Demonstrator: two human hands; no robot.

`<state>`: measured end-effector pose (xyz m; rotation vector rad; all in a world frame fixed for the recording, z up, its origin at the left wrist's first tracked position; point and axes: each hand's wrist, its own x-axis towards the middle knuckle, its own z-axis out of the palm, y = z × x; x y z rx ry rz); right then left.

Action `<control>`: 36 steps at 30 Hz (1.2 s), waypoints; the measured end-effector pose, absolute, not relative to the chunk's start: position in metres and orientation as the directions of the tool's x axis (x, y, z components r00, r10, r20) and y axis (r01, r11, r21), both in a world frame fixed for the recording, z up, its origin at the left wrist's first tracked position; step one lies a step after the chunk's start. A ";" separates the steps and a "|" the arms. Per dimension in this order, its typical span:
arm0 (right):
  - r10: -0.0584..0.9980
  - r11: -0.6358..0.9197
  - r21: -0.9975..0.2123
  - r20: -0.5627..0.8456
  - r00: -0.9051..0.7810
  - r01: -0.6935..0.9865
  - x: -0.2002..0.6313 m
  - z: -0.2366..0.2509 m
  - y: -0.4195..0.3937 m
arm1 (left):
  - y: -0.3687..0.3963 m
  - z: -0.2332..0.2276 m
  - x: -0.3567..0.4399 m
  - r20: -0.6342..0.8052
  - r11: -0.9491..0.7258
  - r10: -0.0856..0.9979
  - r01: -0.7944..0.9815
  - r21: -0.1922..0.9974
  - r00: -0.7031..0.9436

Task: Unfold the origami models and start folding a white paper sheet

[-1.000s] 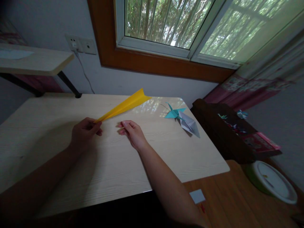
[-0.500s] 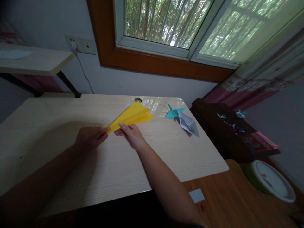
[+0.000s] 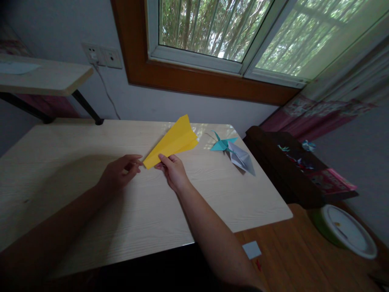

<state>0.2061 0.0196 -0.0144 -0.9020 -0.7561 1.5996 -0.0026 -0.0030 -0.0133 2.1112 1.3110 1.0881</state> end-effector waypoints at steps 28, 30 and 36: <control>0.948 -0.111 -0.968 -0.034 -0.317 -0.227 0.207 -0.024 0.018 | 0.006 -0.006 0.005 -0.163 0.128 0.913 0.117 0.985 0.375; 0.953 -0.113 -0.963 -0.035 -0.302 -0.245 0.207 -0.025 0.018 | 0.005 -0.004 0.006 -0.189 0.141 0.897 0.148 0.979 0.399; 0.956 -0.134 -0.957 -0.057 -0.287 -0.258 0.205 -0.022 0.016 | 0.002 -0.006 0.006 -0.216 0.145 0.891 0.200 0.969 0.400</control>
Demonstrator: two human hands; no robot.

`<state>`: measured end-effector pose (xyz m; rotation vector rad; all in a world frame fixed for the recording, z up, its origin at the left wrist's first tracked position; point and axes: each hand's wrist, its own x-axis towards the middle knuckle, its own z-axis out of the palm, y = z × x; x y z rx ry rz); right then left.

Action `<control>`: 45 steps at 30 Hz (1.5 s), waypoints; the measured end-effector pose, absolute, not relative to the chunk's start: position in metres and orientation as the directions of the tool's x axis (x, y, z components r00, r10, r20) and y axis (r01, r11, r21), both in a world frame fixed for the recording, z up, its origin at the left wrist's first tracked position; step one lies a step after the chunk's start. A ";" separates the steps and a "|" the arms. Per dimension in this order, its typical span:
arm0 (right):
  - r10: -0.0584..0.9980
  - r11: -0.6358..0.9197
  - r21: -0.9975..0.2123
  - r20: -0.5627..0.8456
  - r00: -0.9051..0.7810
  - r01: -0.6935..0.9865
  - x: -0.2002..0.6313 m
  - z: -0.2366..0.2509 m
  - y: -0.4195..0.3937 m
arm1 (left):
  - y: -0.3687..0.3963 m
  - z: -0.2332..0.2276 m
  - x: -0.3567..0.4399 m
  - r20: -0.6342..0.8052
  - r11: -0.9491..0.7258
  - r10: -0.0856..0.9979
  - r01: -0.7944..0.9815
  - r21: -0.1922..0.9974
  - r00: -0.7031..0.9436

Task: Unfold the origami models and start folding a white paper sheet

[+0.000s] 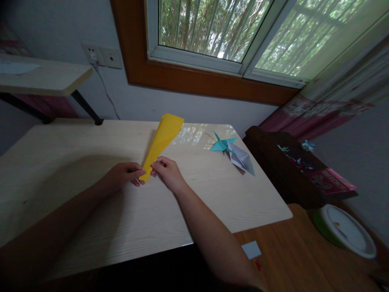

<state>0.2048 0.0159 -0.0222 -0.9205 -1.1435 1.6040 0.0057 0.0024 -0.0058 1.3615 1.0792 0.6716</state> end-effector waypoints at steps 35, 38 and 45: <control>0.989 -0.025 -0.966 0.014 -0.150 -0.257 0.206 -0.017 0.016 | 0.005 -0.008 0.002 -0.197 0.149 0.875 0.141 0.979 0.443; 0.987 0.003 -0.968 0.042 -0.154 -0.250 0.207 -0.018 0.016 | 0.005 -0.010 0.002 -0.188 0.143 0.873 0.132 0.981 0.449; 0.975 -0.044 -0.978 0.003 -0.224 -0.205 0.206 -0.021 0.016 | 0.005 -0.016 0.007 -0.147 0.102 0.904 0.131 0.986 0.401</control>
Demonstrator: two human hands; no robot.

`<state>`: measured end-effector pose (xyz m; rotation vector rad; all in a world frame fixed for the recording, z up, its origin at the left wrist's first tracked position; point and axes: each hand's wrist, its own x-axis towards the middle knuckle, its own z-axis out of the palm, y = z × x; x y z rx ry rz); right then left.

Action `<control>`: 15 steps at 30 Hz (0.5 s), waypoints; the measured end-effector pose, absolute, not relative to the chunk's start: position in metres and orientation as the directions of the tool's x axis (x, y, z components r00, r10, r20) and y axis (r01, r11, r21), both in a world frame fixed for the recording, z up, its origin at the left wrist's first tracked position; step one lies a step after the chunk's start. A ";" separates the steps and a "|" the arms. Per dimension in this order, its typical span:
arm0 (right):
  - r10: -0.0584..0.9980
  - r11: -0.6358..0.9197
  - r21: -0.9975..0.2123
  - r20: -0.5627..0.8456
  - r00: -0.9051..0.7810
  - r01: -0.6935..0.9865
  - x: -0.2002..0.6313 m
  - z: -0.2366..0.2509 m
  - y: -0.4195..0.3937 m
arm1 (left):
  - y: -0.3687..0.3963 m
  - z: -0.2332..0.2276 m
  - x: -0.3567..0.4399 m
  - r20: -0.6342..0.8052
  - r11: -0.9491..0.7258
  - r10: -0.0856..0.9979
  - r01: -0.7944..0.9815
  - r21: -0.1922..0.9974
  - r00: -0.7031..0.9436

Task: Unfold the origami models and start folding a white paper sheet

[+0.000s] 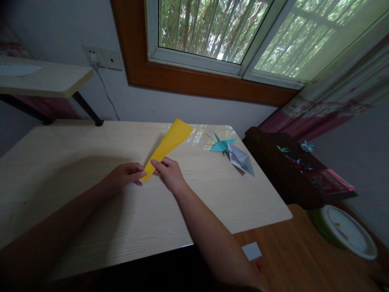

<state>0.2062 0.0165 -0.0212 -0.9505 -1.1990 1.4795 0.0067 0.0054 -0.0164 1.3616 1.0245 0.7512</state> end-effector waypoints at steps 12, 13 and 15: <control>0.970 -0.121 -0.921 -0.031 -0.241 -0.370 0.199 -0.024 0.014 | 0.001 -0.012 0.009 -0.160 0.079 0.884 0.196 0.977 0.439; 0.978 -0.111 -0.913 -0.030 -0.208 -0.394 0.199 -0.023 0.014 | 0.001 -0.010 0.009 -0.161 0.080 0.881 0.197 0.977 0.445; 0.990 -0.092 -0.891 -0.032 -0.139 -0.445 0.200 -0.020 0.014 | 0.000 -0.008 0.009 -0.167 0.077 0.875 0.209 0.975 0.454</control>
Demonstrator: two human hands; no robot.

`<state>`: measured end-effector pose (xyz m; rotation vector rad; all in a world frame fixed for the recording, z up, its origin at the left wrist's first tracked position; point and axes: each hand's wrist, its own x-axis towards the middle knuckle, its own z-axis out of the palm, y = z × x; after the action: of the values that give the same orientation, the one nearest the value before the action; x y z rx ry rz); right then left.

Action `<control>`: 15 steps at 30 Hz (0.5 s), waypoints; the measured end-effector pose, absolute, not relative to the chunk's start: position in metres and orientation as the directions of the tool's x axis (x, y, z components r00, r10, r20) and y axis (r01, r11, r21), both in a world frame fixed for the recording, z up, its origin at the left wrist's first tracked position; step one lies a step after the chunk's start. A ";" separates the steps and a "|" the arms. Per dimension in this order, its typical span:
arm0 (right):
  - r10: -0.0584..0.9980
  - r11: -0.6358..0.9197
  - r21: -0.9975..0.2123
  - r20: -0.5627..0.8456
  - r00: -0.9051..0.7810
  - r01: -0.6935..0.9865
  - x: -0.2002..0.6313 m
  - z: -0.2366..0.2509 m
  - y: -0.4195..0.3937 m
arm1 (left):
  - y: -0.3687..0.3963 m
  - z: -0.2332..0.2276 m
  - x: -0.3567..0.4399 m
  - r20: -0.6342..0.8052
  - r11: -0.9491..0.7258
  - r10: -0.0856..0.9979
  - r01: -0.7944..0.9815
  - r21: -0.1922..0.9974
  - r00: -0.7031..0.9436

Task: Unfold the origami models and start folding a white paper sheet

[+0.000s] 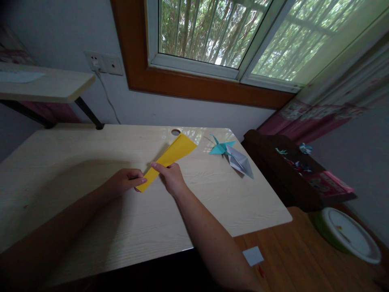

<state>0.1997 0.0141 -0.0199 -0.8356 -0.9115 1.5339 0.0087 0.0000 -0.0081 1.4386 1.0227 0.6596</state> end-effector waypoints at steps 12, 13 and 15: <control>0.978 0.064 -0.811 -0.064 0.197 -0.582 0.219 -0.010 0.031 | 0.000 -0.011 0.001 -0.170 0.032 0.844 0.269 0.963 0.509; 0.975 0.080 -0.810 -0.058 0.215 -0.581 0.220 -0.011 0.032 | 0.000 -0.011 0.001 -0.174 0.035 0.841 0.268 0.963 0.513; 0.968 0.105 -0.805 -0.051 0.244 -0.584 0.223 -0.011 0.034 | 0.000 -0.010 0.000 -0.174 0.035 0.838 0.267 0.963 0.517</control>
<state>0.2233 0.0342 -0.0111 -0.8256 -0.5788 1.2429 0.0004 0.0001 -0.0104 1.5181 0.9944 0.5754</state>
